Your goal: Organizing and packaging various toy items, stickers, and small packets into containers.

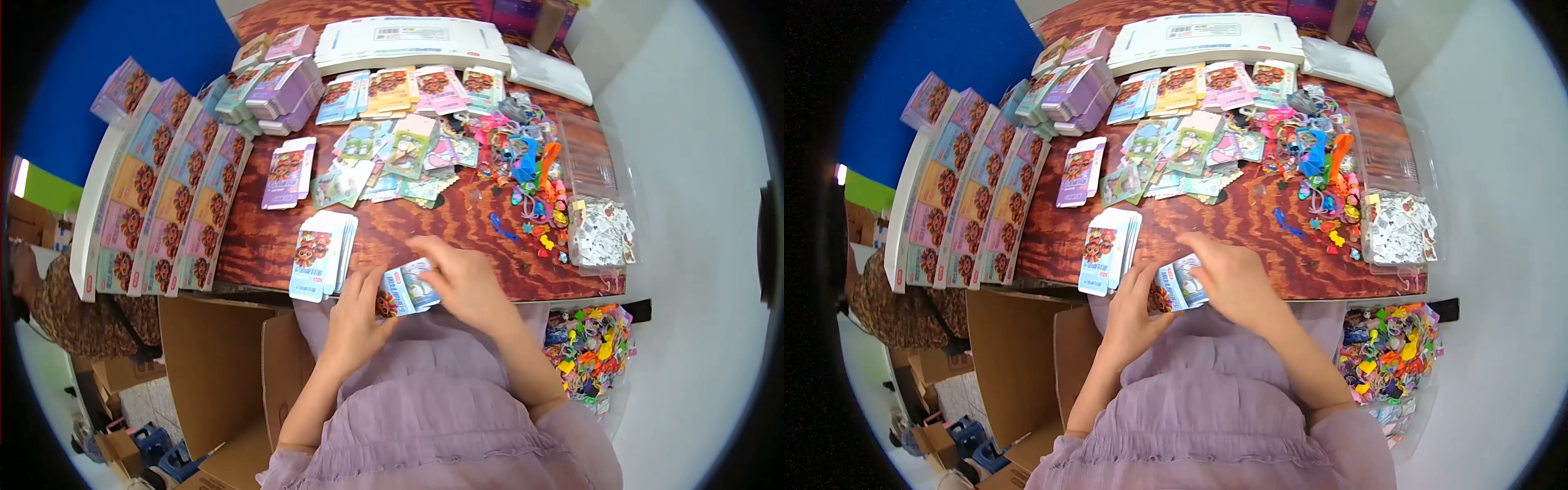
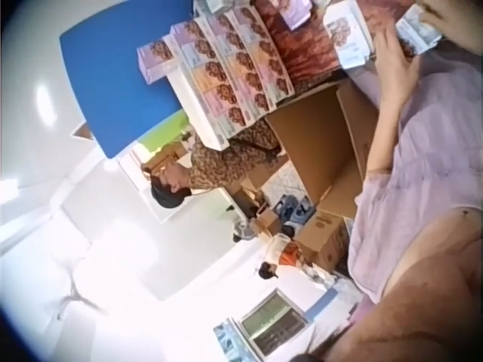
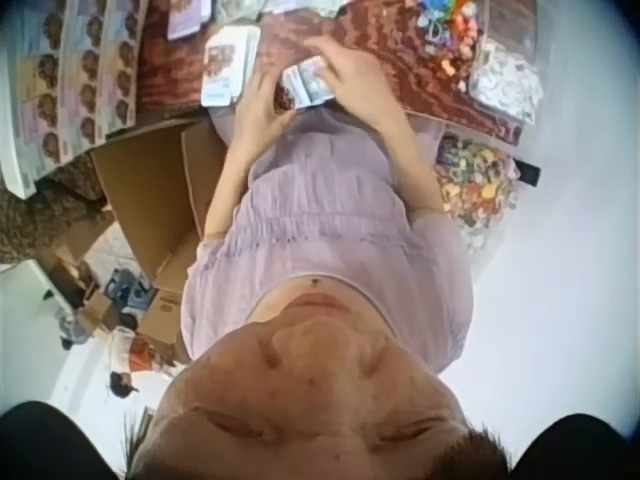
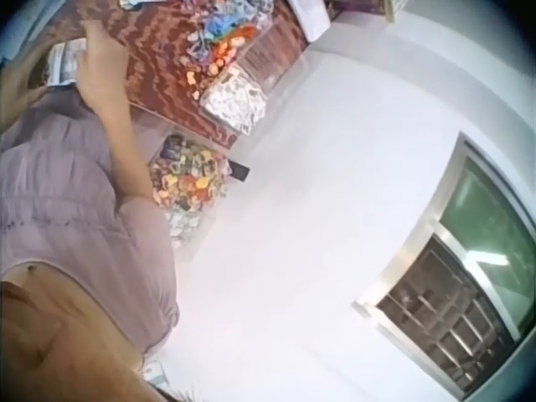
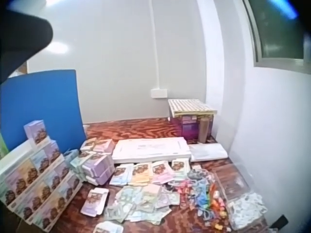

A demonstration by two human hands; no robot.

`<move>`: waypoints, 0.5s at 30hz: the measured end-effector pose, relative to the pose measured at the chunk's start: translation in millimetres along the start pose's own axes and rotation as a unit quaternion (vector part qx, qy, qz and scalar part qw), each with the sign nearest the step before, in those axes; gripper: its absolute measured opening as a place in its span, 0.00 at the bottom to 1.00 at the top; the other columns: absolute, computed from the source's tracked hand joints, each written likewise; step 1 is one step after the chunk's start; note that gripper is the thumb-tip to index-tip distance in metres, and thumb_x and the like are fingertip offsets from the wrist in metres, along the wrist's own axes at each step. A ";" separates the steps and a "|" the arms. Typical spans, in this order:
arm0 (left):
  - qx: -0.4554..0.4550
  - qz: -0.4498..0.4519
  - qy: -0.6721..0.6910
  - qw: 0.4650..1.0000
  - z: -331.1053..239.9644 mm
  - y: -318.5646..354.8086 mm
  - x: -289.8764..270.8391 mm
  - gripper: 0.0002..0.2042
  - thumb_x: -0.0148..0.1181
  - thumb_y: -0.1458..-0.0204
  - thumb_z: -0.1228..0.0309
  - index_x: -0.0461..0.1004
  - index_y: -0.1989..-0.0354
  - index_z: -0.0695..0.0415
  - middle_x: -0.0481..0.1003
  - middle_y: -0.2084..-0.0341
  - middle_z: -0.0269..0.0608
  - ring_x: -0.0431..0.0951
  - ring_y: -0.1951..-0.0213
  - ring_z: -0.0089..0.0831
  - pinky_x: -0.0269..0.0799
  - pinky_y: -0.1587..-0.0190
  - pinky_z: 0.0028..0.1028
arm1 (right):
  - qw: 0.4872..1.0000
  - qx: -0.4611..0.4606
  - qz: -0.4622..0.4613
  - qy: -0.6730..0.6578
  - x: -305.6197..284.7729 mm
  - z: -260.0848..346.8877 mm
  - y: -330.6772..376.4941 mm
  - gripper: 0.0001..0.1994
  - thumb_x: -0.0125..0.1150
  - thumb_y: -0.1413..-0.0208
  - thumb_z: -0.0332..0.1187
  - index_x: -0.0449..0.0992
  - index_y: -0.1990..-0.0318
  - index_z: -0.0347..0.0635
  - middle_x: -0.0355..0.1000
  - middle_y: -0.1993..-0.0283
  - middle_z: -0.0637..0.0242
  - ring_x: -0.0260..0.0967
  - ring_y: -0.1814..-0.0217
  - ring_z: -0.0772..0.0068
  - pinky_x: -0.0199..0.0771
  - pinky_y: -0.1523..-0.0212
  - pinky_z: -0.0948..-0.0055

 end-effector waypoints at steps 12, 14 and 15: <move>0.013 0.007 0.021 1.000 -3.5 -25.3 13.5 0.36 0.73 0.64 0.75 0.65 0.42 0.61 0.69 0.51 0.50 0.72 0.50 0.48 0.71 0.51 0.38 | 0.979 0.120 0.022 -0.161 14.0 -24.8 4.4 0.25 0.62 0.47 0.27 0.68 0.40 0.40 0.71 0.48 0.60 0.71 0.49 0.64 0.71 0.48 0.68; 0.011 -0.003 0.029 1.000 -3.4 -29.2 13.9 0.35 0.74 0.66 0.76 0.66 0.43 0.61 0.70 0.52 0.49 0.73 0.51 0.48 0.71 0.50 0.37 | 0.948 0.166 0.004 -0.270 -7.3 -38.6 5.5 0.19 0.59 0.40 0.27 0.70 0.41 0.40 0.73 0.51 0.66 0.72 0.54 0.78 0.73 0.54 0.75; 0.002 0.008 0.039 0.999 -1.8 -31.0 14.7 0.35 0.74 0.66 0.75 0.66 0.44 0.61 0.70 0.52 0.49 0.72 0.51 0.48 0.70 0.49 0.37 | 0.968 0.161 -0.047 -0.185 -22.7 -44.6 4.4 0.13 0.61 0.42 0.27 0.76 0.49 0.38 0.74 0.58 0.67 0.72 0.57 0.76 0.72 0.57 0.75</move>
Point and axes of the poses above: each hand's wrist, its own y-axis away from the middle knuckle, its own x-axis out of the palm, z = x × y, the point moved 1 cm from there along -y, towards the middle knuckle
